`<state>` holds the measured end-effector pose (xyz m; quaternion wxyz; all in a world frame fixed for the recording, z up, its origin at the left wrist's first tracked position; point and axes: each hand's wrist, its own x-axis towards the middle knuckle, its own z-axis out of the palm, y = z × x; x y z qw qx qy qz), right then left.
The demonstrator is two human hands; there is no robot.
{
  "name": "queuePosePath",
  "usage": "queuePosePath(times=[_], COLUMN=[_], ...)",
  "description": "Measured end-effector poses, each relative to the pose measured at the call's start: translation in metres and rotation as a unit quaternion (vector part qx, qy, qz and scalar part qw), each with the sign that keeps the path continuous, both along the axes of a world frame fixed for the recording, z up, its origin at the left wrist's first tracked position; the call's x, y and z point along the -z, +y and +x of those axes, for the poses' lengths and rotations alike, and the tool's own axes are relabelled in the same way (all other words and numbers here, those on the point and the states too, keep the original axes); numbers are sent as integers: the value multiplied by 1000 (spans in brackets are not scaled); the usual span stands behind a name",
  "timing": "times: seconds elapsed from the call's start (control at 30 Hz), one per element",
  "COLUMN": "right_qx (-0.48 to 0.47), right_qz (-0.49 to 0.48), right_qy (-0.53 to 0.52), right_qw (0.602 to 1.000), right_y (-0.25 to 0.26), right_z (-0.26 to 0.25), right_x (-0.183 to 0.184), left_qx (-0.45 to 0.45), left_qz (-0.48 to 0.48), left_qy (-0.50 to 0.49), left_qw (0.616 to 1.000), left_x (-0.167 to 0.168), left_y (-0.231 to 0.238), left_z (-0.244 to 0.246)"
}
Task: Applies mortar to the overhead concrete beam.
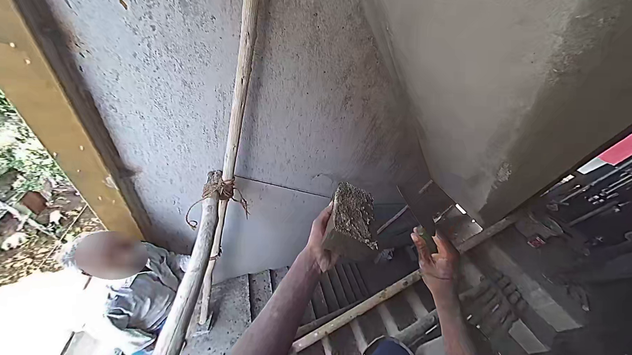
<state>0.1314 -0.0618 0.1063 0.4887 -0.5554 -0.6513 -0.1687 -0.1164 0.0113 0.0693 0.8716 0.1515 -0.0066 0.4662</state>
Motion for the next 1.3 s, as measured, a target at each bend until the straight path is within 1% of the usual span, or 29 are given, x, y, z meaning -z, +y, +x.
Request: queuePosePath(times=[0.07,0.17,0.23,0.33,0.43,0.6,0.8,1.13,1.23,1.3], right_qx=[66,133,150,167,191,204,220,228,218,214], right_qz=[5,-23,-45,-86,-117,-150,-174,-172,-159,-160], right_qy=[-12,-14,-10,10,33,60,69,57,52,46], right_qw=[998,991,988,982,974,966,957,957,962,963], right_y=[-27,-56,-66,-77,-80,-82,-83,-82,-82,-81], right_z=[3,6,4,-6,-16,-29,-34,-32,-32,-33], right_x=[21,46,59,79,94,112,114,111,111,110], left_qx=[-9,-37,-66,-113,-154,-208,-279,-336,-352,-351], left_qz=[-11,-36,-58,-91,-118,-119,-101,-57,-42,-44], left_qy=[-4,-11,3,50,64,91,149,196,225,227], left_qw=[1000,999,996,988,979,967,943,919,908,907], left_x=[5,13,17,21,26,35,48,59,62,64], left_y=[2,4,4,3,3,-1,-7,-8,-8,-8], left_z=[4,15,23,35,46,60,75,85,85,87])
